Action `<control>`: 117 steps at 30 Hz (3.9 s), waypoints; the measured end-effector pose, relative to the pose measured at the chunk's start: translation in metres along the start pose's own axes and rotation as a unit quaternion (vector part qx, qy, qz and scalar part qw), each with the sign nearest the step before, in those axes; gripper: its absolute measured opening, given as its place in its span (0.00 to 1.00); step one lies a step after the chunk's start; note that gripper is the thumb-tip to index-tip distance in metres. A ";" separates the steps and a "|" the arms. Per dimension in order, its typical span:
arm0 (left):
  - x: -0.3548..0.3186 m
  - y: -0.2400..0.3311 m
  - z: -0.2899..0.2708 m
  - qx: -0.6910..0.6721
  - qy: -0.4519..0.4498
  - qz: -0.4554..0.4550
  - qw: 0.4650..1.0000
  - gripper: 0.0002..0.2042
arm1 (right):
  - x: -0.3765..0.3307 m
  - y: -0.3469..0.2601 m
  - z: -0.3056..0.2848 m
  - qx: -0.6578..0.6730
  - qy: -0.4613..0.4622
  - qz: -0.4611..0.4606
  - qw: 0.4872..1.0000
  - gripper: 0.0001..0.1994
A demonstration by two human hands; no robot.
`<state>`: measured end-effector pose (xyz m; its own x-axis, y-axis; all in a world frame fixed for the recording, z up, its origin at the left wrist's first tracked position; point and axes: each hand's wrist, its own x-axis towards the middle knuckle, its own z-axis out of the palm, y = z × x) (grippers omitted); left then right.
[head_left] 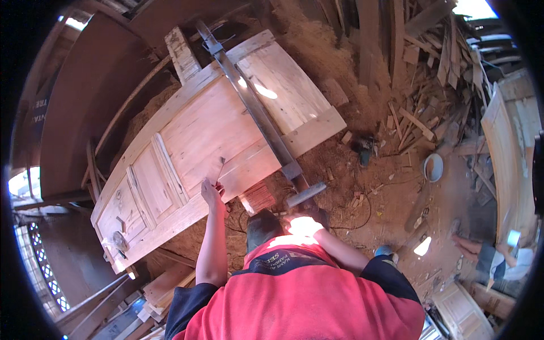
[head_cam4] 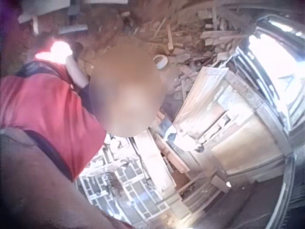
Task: The person uses a drill, a hammer, and a metal clamp to assemble panels onto a wooden door, hammering nails and adjusting the clamp position.
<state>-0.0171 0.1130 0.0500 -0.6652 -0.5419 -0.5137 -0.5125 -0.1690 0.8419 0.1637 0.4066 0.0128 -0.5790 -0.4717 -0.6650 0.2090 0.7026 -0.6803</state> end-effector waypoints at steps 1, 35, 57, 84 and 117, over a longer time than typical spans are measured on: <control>0.004 0.007 0.004 -0.007 0.005 0.000 1.000 0.16 | -0.002 -0.006 -0.008 -0.008 -0.003 -0.002 1.000 0.21; 0.623 0.173 0.401 0.372 -0.470 0.311 0.738 0.19 | 0.054 -0.009 -0.007 0.200 0.527 0.267 0.781 0.21; 0.295 0.073 0.107 -0.113 -0.344 -0.113 0.925 0.11 | 0.051 0.077 0.034 -0.039 0.414 0.148 0.897 0.20; 0.174 0.198 0.081 0.099 -0.483 -0.012 0.870 0.08 | 0.046 -0.086 0.098 0.248 0.371 0.229 0.865 0.20; 0.349 0.086 -0.361 0.266 -0.260 0.212 0.904 0.24 | 0.186 -0.345 0.329 0.114 0.273 -0.009 0.955 0.18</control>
<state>-0.0975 -0.3876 0.0029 -0.9575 0.0183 -0.2879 -0.2478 0.4587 0.8533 0.2437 -0.0985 0.0223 -0.8958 -0.0893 -0.4353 0.3262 0.5331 -0.7807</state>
